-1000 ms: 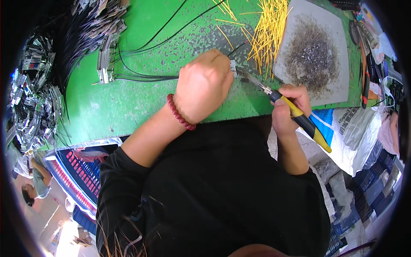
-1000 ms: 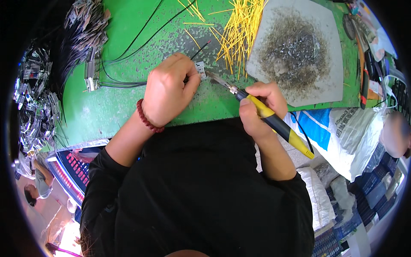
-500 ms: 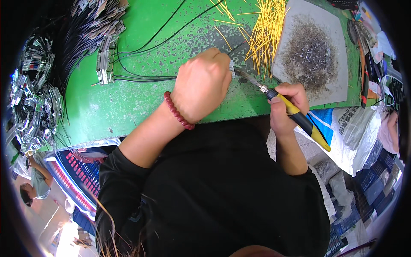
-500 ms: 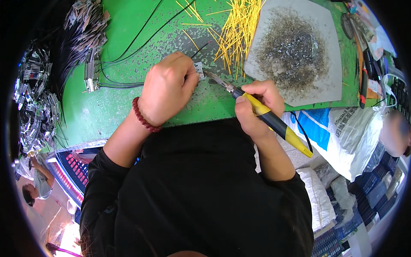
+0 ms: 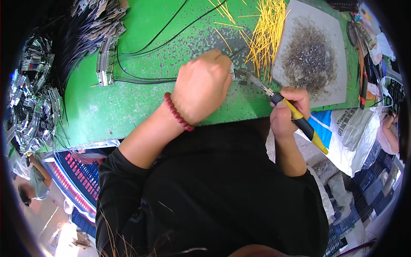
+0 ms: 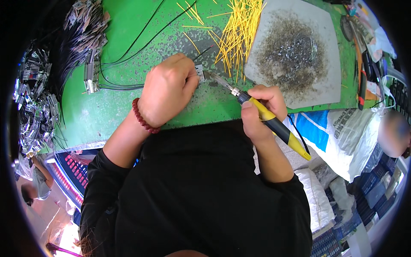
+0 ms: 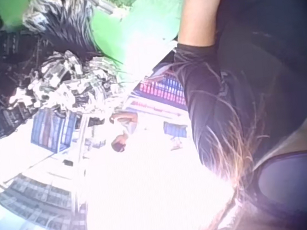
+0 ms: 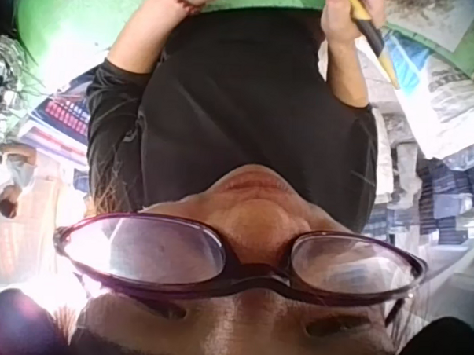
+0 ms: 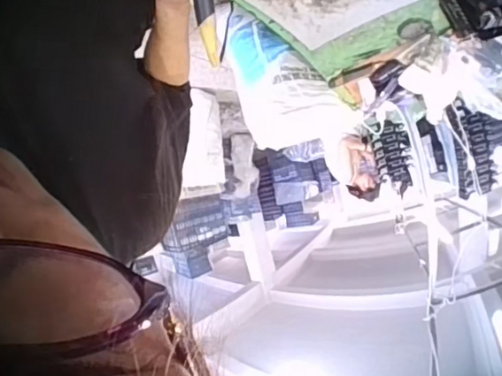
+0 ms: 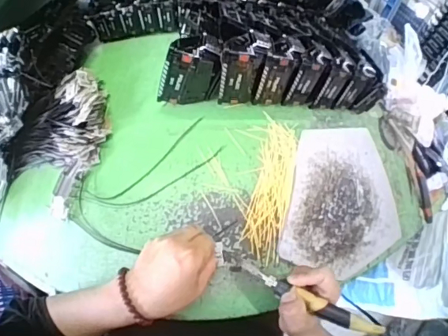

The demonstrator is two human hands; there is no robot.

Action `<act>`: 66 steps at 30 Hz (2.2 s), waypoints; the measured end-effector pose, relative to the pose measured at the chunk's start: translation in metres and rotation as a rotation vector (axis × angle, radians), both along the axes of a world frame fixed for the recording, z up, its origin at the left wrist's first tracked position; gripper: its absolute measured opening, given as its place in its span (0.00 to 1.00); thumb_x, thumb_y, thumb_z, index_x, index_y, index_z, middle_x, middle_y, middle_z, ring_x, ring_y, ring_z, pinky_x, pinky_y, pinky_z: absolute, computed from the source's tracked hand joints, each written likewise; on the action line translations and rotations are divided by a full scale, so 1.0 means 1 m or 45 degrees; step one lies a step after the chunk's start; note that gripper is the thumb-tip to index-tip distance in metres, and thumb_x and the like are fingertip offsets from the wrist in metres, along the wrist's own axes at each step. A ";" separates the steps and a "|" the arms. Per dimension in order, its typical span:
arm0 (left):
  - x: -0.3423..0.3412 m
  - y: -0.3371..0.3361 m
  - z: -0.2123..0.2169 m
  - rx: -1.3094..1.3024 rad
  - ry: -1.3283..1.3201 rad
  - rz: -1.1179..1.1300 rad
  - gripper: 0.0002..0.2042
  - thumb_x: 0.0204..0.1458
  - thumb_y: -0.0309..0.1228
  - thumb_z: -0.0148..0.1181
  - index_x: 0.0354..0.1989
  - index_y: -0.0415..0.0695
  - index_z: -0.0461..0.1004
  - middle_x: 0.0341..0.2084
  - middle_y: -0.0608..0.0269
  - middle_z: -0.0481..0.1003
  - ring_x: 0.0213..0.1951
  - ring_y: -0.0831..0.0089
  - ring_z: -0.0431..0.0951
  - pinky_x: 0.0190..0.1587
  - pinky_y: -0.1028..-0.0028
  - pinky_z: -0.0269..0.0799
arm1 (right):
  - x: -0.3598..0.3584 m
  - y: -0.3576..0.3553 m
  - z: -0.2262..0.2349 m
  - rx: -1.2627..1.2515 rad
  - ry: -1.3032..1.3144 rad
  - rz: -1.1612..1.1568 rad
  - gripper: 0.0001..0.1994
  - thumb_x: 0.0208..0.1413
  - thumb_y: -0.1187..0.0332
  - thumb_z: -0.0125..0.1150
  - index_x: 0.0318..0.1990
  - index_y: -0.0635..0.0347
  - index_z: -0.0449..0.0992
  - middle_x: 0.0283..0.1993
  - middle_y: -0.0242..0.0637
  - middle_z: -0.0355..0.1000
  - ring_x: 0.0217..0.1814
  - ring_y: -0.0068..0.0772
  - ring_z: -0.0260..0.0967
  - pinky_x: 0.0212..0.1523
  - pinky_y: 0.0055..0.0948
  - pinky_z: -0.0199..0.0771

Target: The person solders electrical wires to a circuit board with a soldering iron, then assembles the completed component into a plastic toy housing.

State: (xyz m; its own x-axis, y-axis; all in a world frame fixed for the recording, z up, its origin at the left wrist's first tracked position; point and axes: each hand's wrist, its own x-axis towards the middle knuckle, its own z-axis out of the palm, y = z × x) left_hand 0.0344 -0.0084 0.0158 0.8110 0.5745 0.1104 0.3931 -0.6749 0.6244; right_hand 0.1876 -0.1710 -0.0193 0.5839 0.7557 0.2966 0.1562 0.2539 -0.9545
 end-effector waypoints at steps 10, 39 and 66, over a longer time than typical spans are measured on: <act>0.001 0.001 0.000 0.002 0.004 0.007 0.04 0.47 0.23 0.59 0.25 0.38 0.71 0.26 0.52 0.72 0.29 0.52 0.76 0.31 0.59 0.74 | -0.001 -0.001 -0.003 0.005 -0.033 -0.075 0.13 0.53 0.67 0.62 0.39 0.65 0.67 0.29 0.36 0.67 0.27 0.23 0.64 0.28 0.21 0.64; -0.008 0.000 0.026 -0.270 -0.430 0.123 0.03 0.48 0.23 0.64 0.30 0.41 0.75 0.25 0.57 0.76 0.27 0.59 0.78 0.29 0.67 0.73 | -0.008 0.069 0.025 0.212 -0.241 0.110 0.18 0.52 0.85 0.63 0.50 0.65 0.68 0.39 0.44 0.80 0.38 0.26 0.78 0.38 0.22 0.78; -0.008 -0.005 0.008 -0.051 -0.407 0.146 0.04 0.45 0.20 0.64 0.27 0.39 0.74 0.23 0.59 0.73 0.28 0.63 0.75 0.31 0.69 0.71 | -0.003 0.046 0.022 -0.015 -0.094 0.098 0.15 0.64 0.70 0.53 0.56 0.67 0.66 0.34 0.40 0.78 0.30 0.20 0.71 0.31 0.18 0.70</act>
